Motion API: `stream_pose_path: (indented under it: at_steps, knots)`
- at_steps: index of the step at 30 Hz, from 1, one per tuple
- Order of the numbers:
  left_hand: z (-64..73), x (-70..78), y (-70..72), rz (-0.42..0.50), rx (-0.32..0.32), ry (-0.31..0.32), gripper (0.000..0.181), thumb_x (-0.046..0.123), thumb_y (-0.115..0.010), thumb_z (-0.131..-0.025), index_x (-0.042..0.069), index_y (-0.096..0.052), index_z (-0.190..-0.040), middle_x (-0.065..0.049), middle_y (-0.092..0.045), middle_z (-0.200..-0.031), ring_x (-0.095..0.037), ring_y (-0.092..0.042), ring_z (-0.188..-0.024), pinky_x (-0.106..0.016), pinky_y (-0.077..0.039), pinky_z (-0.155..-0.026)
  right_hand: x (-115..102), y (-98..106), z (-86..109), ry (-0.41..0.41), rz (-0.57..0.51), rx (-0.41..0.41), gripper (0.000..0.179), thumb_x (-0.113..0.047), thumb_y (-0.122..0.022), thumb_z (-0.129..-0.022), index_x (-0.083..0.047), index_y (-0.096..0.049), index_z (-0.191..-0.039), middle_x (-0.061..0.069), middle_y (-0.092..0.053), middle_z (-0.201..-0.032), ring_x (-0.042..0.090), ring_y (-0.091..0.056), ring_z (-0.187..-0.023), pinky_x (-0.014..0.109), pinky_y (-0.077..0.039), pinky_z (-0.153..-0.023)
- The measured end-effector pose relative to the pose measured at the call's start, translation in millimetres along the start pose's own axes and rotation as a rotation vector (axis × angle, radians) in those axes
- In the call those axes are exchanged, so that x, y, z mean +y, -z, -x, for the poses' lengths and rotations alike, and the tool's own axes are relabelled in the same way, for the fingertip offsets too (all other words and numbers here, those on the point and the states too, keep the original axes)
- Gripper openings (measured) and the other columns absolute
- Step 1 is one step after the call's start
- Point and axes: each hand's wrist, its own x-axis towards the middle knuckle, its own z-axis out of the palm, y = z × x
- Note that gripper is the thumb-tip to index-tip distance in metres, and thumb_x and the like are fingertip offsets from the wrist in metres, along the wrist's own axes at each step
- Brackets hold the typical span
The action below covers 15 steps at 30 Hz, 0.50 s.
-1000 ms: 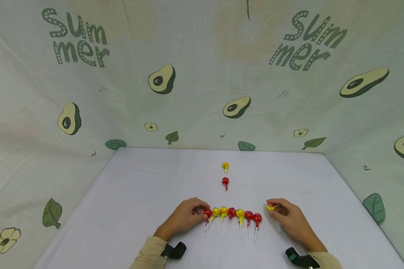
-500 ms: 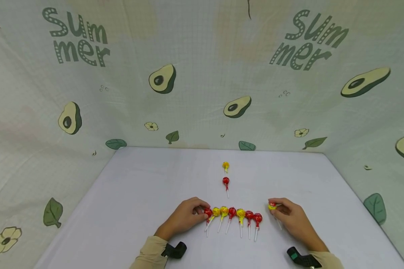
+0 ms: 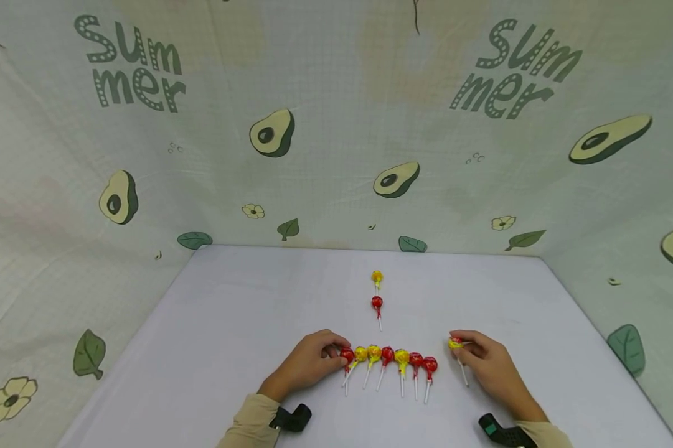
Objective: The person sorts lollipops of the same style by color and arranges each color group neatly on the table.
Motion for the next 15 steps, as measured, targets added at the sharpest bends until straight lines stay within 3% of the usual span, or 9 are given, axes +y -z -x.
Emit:
stream_pose_path:
  at_steps: [15]
  knots:
    - [0.7,2.2,0.1,0.005,0.003,0.001,0.021,0.025,-0.074,-0.092,0.019,-0.072,-0.112,0.013,-0.062,-0.095,-0.002,-0.057,-0.079,-0.024,-0.048,-0.071,0.8,-0.5,0.2,0.004,-0.042,0.003,0.029,0.002,-0.066,-0.091,0.004,-0.066,-0.12,0.012,-0.071,-0.095,0.013,-0.065,-0.071,0.028,-0.054,-0.062]
